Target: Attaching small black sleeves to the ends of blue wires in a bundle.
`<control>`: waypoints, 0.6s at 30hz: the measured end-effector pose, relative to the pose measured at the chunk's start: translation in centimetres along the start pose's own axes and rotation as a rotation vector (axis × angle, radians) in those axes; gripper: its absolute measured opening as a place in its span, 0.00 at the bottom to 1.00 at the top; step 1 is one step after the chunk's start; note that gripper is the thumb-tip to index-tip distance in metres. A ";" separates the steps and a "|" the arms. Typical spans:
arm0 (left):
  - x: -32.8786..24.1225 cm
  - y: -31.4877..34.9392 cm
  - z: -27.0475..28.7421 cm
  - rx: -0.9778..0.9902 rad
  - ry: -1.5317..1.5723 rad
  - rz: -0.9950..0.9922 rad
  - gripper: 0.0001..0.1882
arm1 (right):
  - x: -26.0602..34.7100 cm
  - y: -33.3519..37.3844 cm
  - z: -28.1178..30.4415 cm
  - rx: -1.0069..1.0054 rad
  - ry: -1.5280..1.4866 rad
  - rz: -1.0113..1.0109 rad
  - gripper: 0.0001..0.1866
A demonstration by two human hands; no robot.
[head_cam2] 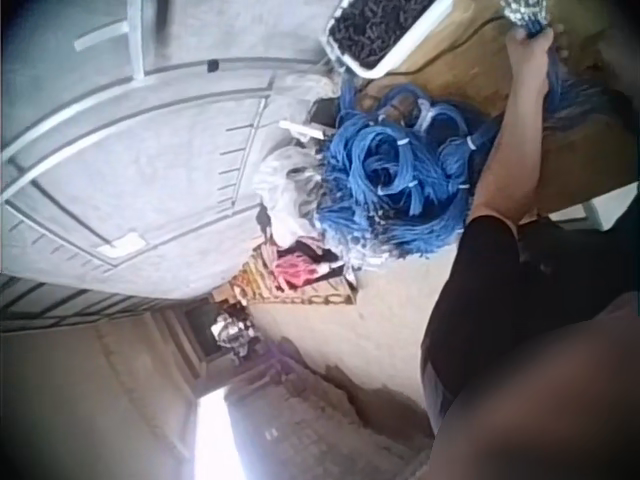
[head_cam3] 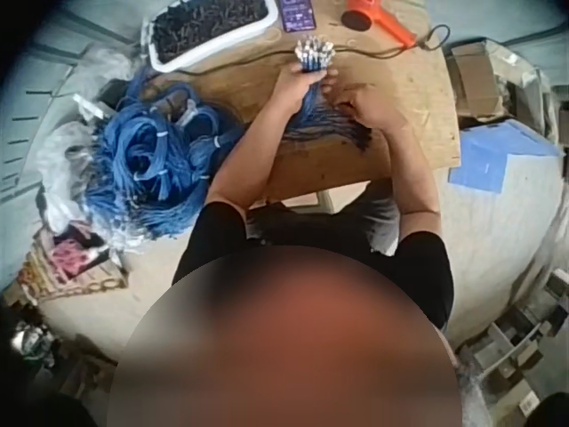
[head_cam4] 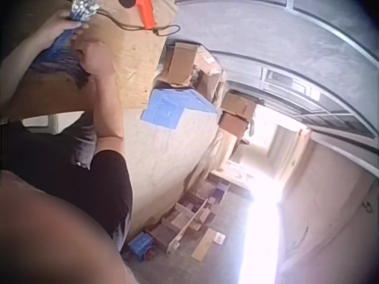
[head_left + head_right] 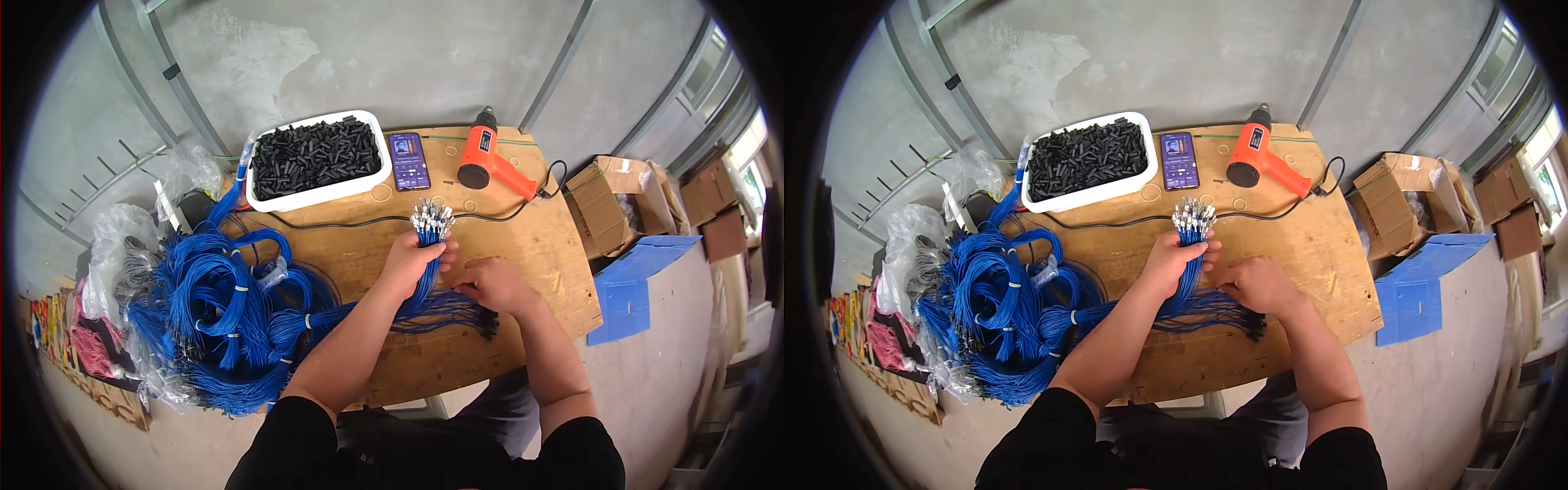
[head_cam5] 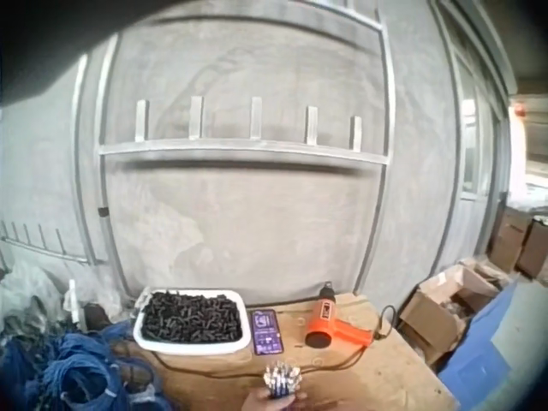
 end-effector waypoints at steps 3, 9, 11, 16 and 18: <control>-0.3 0.1 -0.3 0.029 -0.039 -0.021 0.14 | -0.1 0.9 -0.5 0.025 -0.008 -0.036 0.05; -0.2 0.2 -0.3 0.020 -0.072 -0.012 0.12 | -3.7 0.6 0.3 -0.183 -0.480 -0.415 0.10; 0.0 0.1 -0.5 0.018 -0.095 0.000 0.11 | -6.1 0.4 -0.3 -0.319 -0.973 -0.525 0.16; -0.1 0.3 -0.8 0.043 -0.144 -0.018 0.10 | -5.0 -1.8 -1.0 -0.238 -1.387 -0.573 0.14; -0.5 0.4 -1.0 0.043 -0.196 -0.082 0.10 | -3.7 -2.6 -0.6 -0.180 -1.410 -0.476 0.11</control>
Point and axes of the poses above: each hand's wrist, its own y-axis away from the middle knuckle, its own z-axis out of the back of the hand, x = y × z, the point moved 7 cm from there along -y, towards the middle knuckle, and after that the axes turned 6 degrees about -z, right-handed, at the moved point
